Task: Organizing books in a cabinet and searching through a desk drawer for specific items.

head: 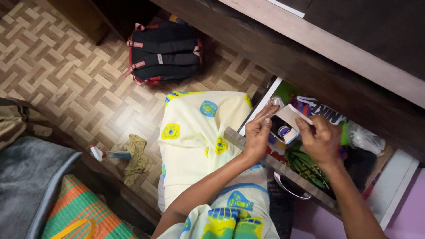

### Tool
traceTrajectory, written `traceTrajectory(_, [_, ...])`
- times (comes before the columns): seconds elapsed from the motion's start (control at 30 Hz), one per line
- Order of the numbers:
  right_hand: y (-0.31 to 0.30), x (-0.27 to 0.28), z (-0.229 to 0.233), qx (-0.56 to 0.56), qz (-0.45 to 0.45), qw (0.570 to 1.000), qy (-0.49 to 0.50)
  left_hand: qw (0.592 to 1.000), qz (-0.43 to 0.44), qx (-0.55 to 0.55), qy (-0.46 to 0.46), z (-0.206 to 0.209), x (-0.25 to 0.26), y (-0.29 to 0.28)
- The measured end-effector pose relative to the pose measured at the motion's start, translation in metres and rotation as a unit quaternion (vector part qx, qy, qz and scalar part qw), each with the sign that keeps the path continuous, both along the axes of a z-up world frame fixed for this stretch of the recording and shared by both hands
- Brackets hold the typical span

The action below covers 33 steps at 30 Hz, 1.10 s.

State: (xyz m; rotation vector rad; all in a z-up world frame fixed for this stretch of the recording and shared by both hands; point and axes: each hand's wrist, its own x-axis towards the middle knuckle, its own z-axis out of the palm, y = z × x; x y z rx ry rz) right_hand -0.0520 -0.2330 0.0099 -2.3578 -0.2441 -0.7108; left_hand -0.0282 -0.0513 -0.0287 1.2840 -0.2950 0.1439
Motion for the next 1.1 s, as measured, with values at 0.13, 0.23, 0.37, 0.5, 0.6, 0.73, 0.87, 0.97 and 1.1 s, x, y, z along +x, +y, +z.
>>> traceTrajectory(0.13, [-0.005, -0.001, 0.005, -0.116, -0.054, 0.989, -0.073, 1.000, 0.007, 0.018, -0.023, 0.005, -0.001, 0.002])
traceTrajectory(0.23, [-0.002, -0.005, 0.005, -0.186, -0.050, 0.973, -0.128, 0.999, 0.009, 0.028, -0.028, 0.003, -0.001, 0.001])
traceTrajectory(0.37, [0.004, -0.005, 0.006, -0.249, -0.036, 0.955, -0.156, 0.999, 0.017, 0.028, -0.011, -0.002, 0.001, -0.001])
traceTrajectory(0.5, [0.002, -0.001, 0.006, -0.340, -0.012, 0.930, -0.141, 0.999, 0.026, 0.037, 0.003, -0.001, 0.002, -0.003])
traceTrajectory(0.6, [0.004, -0.002, 0.005, -0.327, 0.014, 0.939, -0.102, 0.999, 0.030, 0.042, -0.002, -0.005, 0.001, -0.002])
traceTrajectory(0.73, [0.014, -0.005, 0.008, -0.205, -0.037, 0.978, 0.034, 0.998, 0.024, 0.049, -0.026, -0.009, 0.002, -0.003])
traceTrajectory(0.87, [0.006, -0.003, 0.017, -0.225, -0.043, 0.971, 0.066, 0.999, 0.017, 0.040, -0.028, -0.011, 0.001, -0.005])
traceTrajectory(0.97, [-0.007, -0.002, 0.026, -0.147, 0.026, 0.982, 0.118, 0.999, 0.022, 0.036, -0.017, -0.009, 0.001, -0.004])
traceTrajectory(1.1, [-0.013, -0.003, 0.030, -0.152, 0.061, 0.963, 0.215, 0.999, 0.024, 0.042, -0.020, -0.009, 0.001, -0.004])
